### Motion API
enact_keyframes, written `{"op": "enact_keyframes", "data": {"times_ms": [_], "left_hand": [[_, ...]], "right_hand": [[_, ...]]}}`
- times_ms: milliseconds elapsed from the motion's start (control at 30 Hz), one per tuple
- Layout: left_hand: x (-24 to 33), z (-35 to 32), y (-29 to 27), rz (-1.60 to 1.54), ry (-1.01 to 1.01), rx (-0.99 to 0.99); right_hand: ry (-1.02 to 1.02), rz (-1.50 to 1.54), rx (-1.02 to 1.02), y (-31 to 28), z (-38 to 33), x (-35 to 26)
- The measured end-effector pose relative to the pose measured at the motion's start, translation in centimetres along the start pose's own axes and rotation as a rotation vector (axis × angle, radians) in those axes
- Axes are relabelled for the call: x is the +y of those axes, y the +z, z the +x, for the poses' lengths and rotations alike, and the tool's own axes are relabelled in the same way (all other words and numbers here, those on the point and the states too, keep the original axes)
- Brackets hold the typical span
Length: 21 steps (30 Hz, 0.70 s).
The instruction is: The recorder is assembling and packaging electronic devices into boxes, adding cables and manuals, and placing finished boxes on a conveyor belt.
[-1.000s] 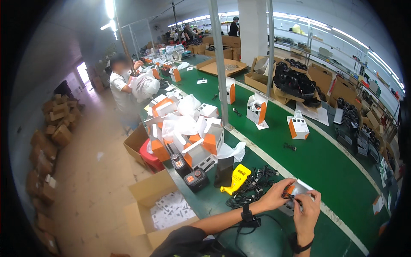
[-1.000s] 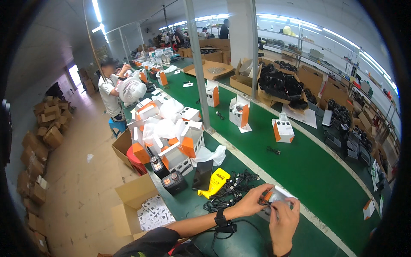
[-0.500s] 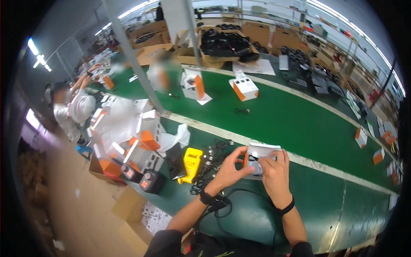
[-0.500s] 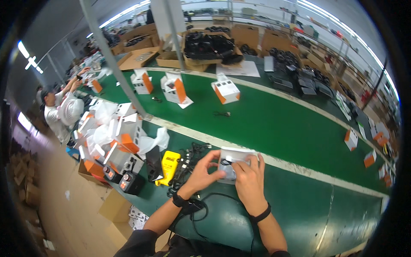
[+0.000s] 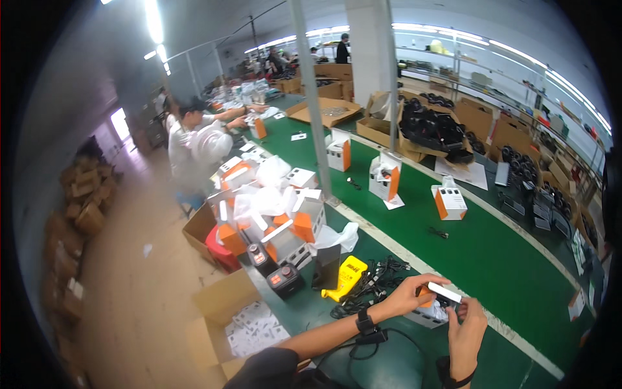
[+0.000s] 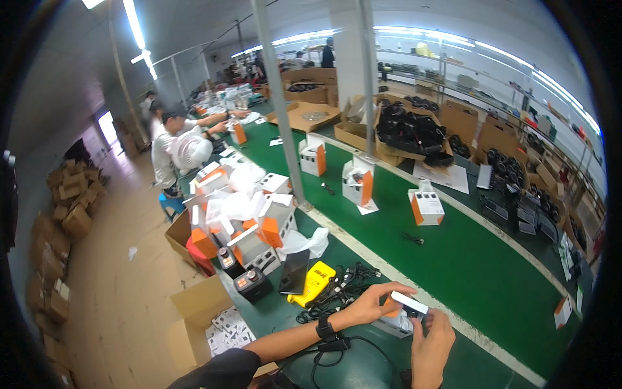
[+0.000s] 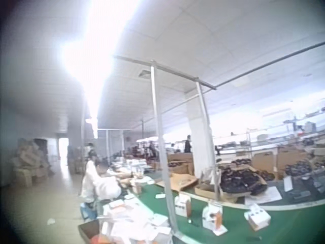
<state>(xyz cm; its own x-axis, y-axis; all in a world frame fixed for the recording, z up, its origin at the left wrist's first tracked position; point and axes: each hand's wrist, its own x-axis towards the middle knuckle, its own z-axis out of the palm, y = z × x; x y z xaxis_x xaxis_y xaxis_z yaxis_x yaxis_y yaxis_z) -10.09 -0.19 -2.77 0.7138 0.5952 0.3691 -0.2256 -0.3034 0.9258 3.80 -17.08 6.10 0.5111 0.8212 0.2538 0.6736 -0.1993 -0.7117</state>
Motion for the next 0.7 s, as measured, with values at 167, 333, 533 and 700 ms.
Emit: {"op": "enact_keyframes", "data": {"times_ms": [167, 333, 533, 700], "left_hand": [[0.1, -0.5, -0.9, 0.124, -0.05, -0.008], [1.1, 0.0, -0.1, -0.124, -0.074, 0.086], [1.1, -2.1, -2.9, 0.275, 0.212, -0.094], [3.4, -2.9, -1.0, 0.353, 0.195, -0.045]], "right_hand": [[-0.338, -0.363, -0.172, -0.4, 0.0, 0.2], [-0.502, -0.335, -0.107, 1.0, -0.8, -1.0], [-0.296, -0.128, -0.299, -2.6, 0.7, 0.6], [-0.319, -0.318, -0.1, -2.8, 1.5, -0.2]]}}
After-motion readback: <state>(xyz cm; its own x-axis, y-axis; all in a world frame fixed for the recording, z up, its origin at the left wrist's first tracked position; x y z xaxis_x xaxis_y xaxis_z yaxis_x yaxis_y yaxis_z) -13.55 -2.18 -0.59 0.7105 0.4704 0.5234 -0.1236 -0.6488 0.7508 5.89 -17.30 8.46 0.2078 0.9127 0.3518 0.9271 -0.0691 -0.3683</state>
